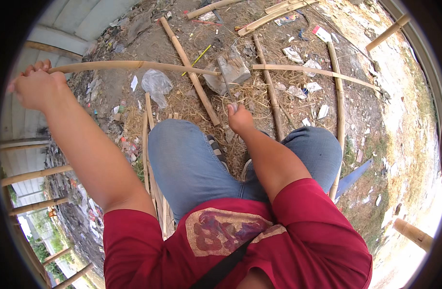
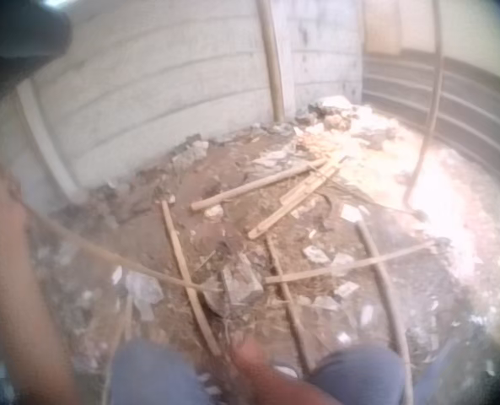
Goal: The person sits on the ground and uses a machete to shave and shape thin strips of wood. They hold the wood with one hand and carefully scrape the blade along its length to thin it out, occasionally adjusting their grip and the wood's position.
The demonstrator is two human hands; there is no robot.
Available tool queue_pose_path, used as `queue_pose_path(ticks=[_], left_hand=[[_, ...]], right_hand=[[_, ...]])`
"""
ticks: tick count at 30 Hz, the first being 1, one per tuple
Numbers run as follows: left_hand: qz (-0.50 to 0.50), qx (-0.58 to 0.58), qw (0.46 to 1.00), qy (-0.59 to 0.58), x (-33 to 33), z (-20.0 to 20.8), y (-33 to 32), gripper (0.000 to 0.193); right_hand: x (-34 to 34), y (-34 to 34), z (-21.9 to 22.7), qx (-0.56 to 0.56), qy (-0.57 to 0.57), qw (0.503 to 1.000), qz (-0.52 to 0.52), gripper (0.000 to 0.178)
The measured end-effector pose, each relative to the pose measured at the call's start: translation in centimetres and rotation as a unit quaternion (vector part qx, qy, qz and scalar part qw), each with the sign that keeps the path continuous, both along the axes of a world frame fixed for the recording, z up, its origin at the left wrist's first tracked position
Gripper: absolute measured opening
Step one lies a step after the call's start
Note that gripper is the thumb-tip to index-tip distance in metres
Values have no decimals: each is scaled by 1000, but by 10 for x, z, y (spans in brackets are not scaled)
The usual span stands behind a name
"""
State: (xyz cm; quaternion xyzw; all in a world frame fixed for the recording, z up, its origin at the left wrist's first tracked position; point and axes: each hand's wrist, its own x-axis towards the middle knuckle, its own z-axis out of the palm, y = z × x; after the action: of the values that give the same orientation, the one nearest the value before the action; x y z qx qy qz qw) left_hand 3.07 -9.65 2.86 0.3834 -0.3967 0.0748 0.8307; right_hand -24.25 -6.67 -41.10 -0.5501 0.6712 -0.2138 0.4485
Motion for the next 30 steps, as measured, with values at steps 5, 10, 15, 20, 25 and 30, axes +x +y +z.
queue_pose_path(ticks=[5,10,15,20,25,30], left_hand=[[60,11,998,6,17,-5,0,30],[130,0,989,71,36,-9,-2,32],[130,-6,986,105,58,-9,-8,37],[214,29,963,163,47,-15,-5,37],[183,18,961,206,81,-20,-4,36],[257,-1,946,196,93,-29,-4,38]], right_hand=[[27,8,57,-62,-78,994,49,54],[29,10,66,-114,-124,981,98,50],[14,4,14,-32,-42,999,-5,52],[19,17,41,-75,-50,994,63,50],[14,11,24,-69,-29,995,68,48],[20,14,27,-31,-21,999,21,52]])
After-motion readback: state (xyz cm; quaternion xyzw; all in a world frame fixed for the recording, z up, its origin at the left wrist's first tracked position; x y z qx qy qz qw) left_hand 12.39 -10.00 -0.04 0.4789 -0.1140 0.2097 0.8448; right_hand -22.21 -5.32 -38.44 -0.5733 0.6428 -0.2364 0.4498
